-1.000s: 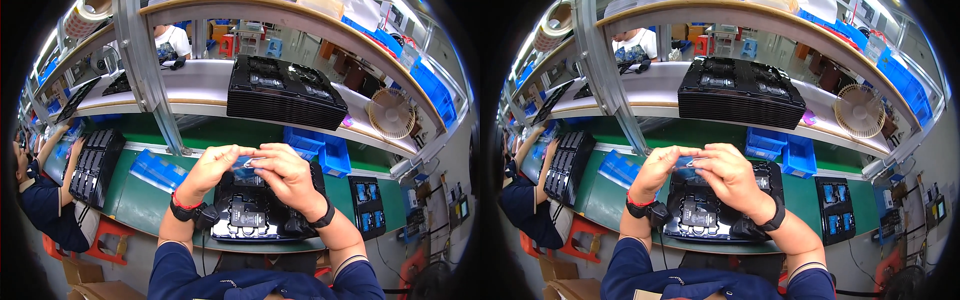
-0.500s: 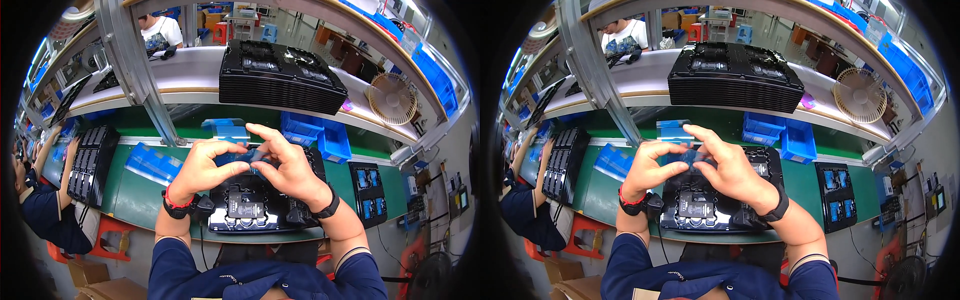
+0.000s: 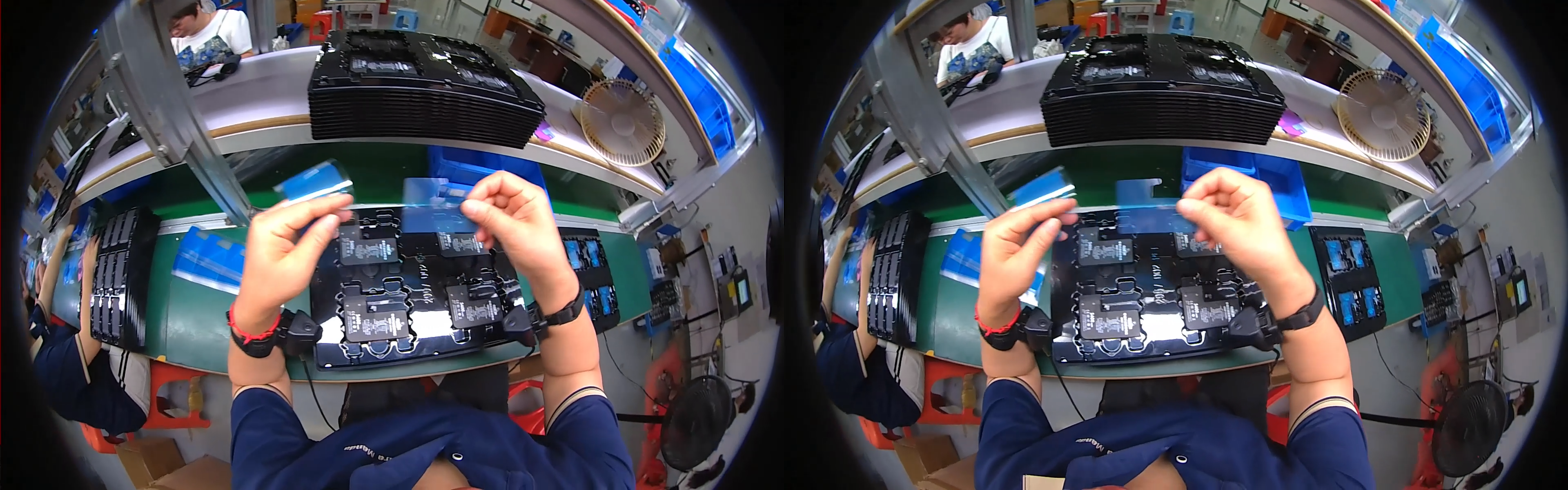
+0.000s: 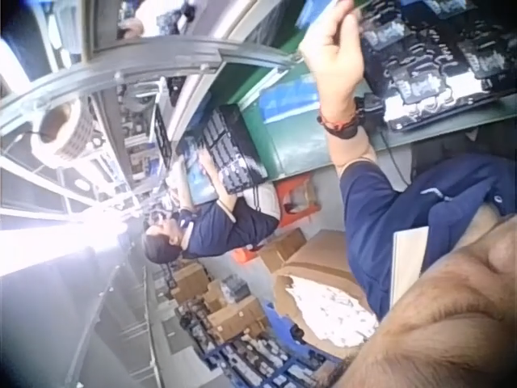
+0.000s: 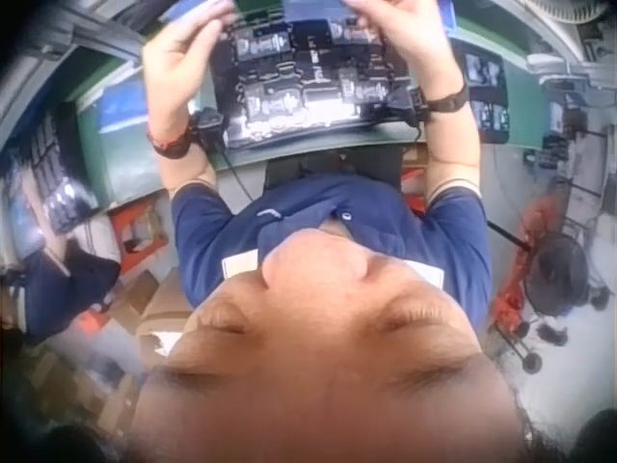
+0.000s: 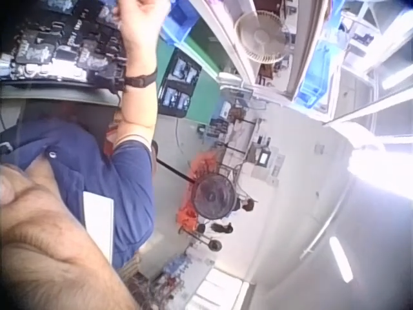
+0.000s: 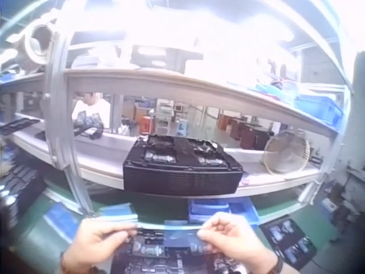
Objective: Applying protective films to electronic components in a component tray.
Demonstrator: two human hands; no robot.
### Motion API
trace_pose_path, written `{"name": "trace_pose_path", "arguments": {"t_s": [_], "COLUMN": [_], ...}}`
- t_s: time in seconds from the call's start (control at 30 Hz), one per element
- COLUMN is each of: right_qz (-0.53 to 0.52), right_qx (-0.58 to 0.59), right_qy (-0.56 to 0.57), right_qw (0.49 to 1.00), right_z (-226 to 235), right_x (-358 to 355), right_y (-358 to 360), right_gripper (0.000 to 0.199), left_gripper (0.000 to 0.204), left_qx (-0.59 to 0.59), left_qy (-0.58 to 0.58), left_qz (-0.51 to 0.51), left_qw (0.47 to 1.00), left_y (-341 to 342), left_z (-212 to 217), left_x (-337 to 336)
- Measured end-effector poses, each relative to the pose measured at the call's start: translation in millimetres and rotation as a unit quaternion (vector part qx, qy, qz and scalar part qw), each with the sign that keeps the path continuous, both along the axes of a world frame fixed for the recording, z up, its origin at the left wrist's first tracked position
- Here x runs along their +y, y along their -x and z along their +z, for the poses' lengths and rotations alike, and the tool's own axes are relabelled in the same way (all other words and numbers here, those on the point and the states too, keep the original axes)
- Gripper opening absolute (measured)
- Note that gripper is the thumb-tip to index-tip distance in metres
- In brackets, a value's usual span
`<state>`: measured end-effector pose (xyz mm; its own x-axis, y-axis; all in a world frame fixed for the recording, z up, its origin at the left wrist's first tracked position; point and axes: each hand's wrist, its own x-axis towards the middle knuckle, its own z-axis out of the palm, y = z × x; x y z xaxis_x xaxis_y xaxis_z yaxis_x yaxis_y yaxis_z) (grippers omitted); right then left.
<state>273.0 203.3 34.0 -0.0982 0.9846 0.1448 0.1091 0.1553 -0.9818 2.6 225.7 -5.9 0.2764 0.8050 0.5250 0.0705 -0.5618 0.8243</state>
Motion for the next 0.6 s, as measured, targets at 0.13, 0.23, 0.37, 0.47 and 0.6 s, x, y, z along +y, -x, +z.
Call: {"name": "trace_pose_path", "arguments": {"t_s": [0.13,0.23,0.37,0.47,0.6], "right_qz": [-0.041,-0.054,-0.058,-0.066,-0.075], "right_qx": [-0.084,-0.115,-0.069,-0.09,-0.096], "right_qy": [0.093,0.151,0.165,0.182,0.187], "right_qw": [0.991,0.98,0.982,0.977,0.975], "right_z": [-25.7,-40.9,-53.3,-50.9,-48.9], "right_x": [10.1,12.5,17.4,17.5,17.4], "right_y": [-55.0,-65.6,-67.8,-64.6,-59.9], "right_gripper": [0.011,0.013,0.014,0.014,0.012], "left_gripper": [0.038,0.043,0.042,0.042,0.043], "left_qx": [-0.088,-0.099,-0.089,-0.088,-0.077], "left_qy": [0.074,0.072,0.085,0.093,0.093], "left_qz": [-0.032,-0.026,-0.023,-0.014,-0.006], "left_qw": [0.993,0.992,0.992,0.992,0.993], "left_y": [-4.7,-7.6,-9.9,-10.8,-11.1], "left_z": [3.9,5.4,7.6,7.1,7.6], "left_x": [-0.1,-1.1,-0.7,-1.1,-1.0]}}
